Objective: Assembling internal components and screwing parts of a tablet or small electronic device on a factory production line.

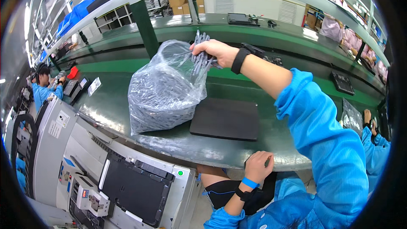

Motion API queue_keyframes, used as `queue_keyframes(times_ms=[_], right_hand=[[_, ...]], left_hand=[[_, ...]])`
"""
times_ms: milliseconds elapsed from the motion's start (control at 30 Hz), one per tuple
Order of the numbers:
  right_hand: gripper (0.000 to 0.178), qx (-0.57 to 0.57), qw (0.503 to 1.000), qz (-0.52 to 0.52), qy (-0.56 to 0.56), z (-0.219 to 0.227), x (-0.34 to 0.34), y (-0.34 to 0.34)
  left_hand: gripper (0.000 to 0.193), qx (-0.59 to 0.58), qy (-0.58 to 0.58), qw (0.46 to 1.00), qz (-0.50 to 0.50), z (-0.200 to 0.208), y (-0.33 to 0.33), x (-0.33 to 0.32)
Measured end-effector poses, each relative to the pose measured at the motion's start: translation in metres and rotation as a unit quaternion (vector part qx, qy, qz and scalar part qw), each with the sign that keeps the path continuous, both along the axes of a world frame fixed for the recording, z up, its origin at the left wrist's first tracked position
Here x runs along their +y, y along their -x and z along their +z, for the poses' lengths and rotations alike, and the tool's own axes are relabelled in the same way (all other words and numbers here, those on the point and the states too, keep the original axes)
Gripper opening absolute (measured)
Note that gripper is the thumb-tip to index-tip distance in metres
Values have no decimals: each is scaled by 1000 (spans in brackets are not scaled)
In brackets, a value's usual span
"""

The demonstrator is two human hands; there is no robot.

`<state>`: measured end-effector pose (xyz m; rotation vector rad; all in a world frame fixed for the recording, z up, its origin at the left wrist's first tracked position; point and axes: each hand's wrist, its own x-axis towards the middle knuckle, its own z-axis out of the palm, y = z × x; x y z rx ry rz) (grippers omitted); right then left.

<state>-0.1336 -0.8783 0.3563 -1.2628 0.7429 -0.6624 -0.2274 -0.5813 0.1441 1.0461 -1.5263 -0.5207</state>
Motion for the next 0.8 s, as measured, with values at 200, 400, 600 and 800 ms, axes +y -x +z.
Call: queue_keyframes(times_ms=[200,400,600,800], right_hand=[[30,14,997,-31,64,12,1,114],[32,83,987,-93,102,14,41,272],[29,180,950,-181,179,-30,53,443],[32,318,919,-106,209,-73,41,547]], left_hand=[[2,-34,-18,999,5,-2,-4,-2],[2,-43,-46,998,14,-3,-6,-6],[5,-60,-66,996,18,4,2,-4],[5,-87,-80,992,33,7,8,-2]])
